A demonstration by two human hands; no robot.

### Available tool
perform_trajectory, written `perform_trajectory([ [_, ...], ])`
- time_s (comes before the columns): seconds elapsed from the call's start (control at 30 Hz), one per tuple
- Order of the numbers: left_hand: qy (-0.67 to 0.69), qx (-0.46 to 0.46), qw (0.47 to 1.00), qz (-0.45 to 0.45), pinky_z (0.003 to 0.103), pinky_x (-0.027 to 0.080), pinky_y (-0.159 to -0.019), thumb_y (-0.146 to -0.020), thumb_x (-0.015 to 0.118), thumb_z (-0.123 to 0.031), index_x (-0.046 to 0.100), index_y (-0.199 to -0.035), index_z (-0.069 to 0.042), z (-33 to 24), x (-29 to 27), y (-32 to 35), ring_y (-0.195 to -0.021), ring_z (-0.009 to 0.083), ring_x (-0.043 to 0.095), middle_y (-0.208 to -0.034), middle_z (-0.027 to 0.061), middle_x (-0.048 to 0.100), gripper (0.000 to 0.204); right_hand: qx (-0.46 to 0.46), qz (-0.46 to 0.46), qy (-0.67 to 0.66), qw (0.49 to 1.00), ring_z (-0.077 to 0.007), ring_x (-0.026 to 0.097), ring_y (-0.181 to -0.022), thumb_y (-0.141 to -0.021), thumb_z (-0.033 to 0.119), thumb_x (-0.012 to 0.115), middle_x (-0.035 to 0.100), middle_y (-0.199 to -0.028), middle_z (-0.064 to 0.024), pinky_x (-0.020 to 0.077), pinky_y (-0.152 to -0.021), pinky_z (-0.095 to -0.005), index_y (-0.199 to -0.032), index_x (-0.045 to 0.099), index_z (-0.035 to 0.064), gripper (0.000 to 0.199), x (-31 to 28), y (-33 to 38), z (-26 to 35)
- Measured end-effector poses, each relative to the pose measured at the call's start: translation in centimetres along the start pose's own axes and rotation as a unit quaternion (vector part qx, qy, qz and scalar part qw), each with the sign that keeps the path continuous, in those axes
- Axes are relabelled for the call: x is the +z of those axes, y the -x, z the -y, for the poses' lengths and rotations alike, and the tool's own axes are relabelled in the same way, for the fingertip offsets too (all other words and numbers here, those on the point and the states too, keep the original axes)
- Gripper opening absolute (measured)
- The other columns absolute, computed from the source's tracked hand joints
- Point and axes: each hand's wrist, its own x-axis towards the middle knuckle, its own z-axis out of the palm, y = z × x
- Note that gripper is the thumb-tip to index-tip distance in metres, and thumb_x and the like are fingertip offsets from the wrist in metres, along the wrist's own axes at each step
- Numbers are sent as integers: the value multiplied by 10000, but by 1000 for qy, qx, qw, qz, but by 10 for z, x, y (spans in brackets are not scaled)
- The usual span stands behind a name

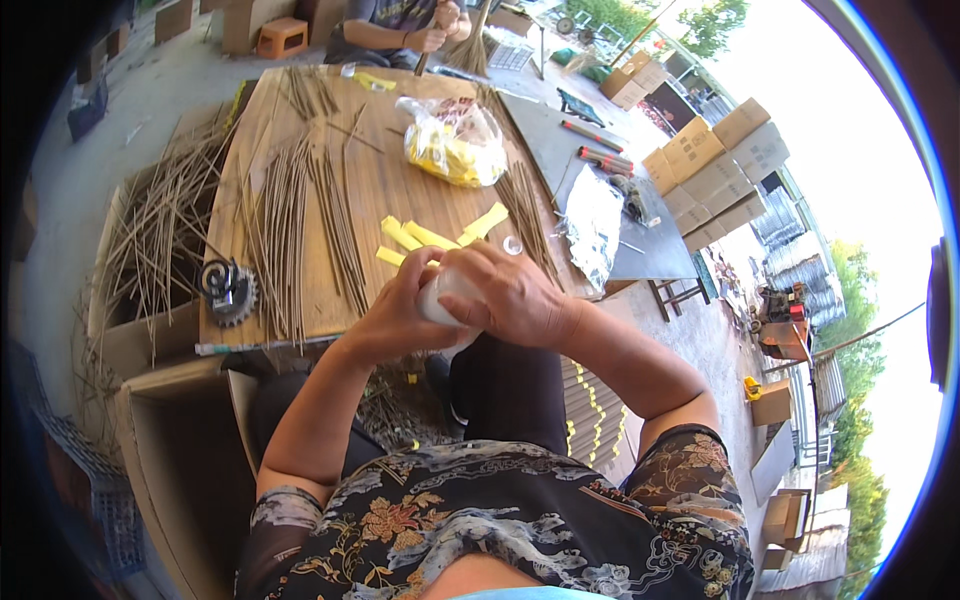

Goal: The person gathers thin wooden sticks, aligns them into a bundle, and secures the bundle with yellow tape. The person then opens a white container, uses a small stick to scoop a white substance, and applies it to the taped bundle before placing it aside.

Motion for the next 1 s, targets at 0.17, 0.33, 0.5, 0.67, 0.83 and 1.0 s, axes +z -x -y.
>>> perform_trajectory([
  [0.17, 345, -34, 922, 169, 294, 483, -711, -531, 765, -176, 339, -1227, -14, 0, 1, -8, -856, 188, 567, -951, 126, 546, 832, -158, -34, -31, 986, -355, 552, -820, -800, 280, 588, 507, -968, -185, 473, -685, -396, -1068, 461, 17, 396, -2, 7, 11],
  [0.33, 569, -98, 726, 374, 272, 496, -671, -504, 744, -218, 375, -1179, -20, 25, 7, 0, -829, 190, 590, -949, 122, 546, 795, -233, -4, -43, 972, -340, 545, -834, -818, 258, 539, 499, -943, -174, 465, -695, -409, -1053, 443, 27, 343, -2, 7, 12],
  [0.5, 125, -6, 989, 74, 358, 464, -764, -566, 748, -141, 192, -1318, -13, 14, 17, -2, -886, 271, 585, -993, 165, 561, 944, 31, 40, 20, 999, -345, 560, -782, -855, 249, 458, 500, -849, -177, 468, -592, -419, -1022, 465, 40, 267, 7, 19, 6],
  [0.67, -269, 108, 956, -50, 364, 463, -756, -615, 758, -154, 30, -1358, -13, 24, 28, 1, -869, 275, 589, -980, 188, 569, 1050, 86, 60, 98, 990, -320, 564, -802, -898, 291, 397, 502, -880, -183, 458, -587, -435, -1027, 491, 60, 281, 24, 14, -5],
  [0.83, 34, -44, 997, 45, 328, 456, -751, -616, 748, -147, -21, -1374, -23, 6, 5, -3, -847, 200, 573, -982, 165, 571, 1086, 71, 32, -84, 993, -357, 585, -788, -850, 438, 471, 565, -906, -226, 463, -614, -442, -1031, 499, 53, 427, -1, 15, 0],
  [1.0, -154, 59, 986, -26, 304, 448, -762, -624, 734, -141, -38, -1377, -23, 6, 16, -3, -878, 170, 565, -973, 154, 572, 1085, 192, 70, -13, 979, -399, 594, -701, -805, 639, 379, 602, -774, -232, 469, -626, -444, -1022, 500, 37, 651, 10, 7, -8],
])
